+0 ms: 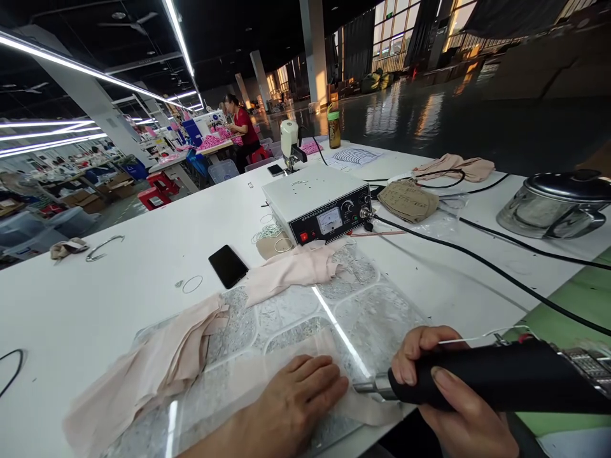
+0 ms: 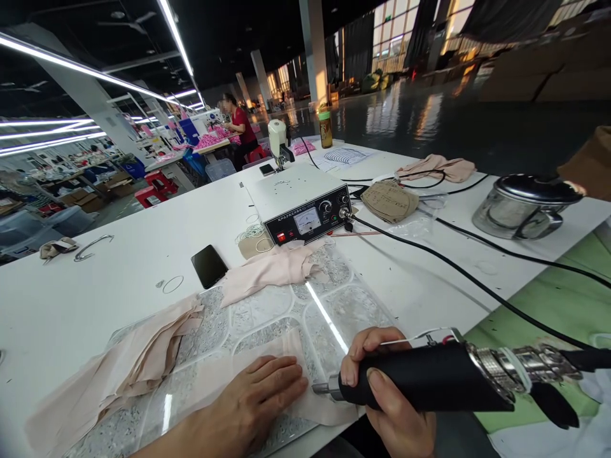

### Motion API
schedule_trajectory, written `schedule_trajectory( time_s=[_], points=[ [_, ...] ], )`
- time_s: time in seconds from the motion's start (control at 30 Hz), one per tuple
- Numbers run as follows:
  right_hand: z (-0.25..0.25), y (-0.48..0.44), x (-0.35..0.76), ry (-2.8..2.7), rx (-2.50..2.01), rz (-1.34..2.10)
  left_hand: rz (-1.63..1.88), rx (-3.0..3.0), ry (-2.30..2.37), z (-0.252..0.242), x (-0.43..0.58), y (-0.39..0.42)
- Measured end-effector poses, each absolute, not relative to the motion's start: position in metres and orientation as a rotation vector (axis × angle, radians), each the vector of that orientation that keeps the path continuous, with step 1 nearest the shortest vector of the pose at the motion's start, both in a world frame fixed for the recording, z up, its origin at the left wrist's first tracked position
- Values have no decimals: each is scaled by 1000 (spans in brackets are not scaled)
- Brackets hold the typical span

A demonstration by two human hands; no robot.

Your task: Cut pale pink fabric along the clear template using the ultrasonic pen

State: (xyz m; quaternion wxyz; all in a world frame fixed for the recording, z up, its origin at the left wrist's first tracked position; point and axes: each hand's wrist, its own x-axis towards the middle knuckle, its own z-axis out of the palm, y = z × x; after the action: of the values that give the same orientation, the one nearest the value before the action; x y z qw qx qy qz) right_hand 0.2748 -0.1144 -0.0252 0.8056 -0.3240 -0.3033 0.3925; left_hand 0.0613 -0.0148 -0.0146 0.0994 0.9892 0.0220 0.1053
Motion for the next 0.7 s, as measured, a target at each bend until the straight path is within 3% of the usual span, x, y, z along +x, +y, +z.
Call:
schedule_trajectory(
  time_s=[0.7],
  points=[
    [-17, -123, 278, -676, -857, 811, 346, 2969, 73, -14, 64, -17]
  ],
)
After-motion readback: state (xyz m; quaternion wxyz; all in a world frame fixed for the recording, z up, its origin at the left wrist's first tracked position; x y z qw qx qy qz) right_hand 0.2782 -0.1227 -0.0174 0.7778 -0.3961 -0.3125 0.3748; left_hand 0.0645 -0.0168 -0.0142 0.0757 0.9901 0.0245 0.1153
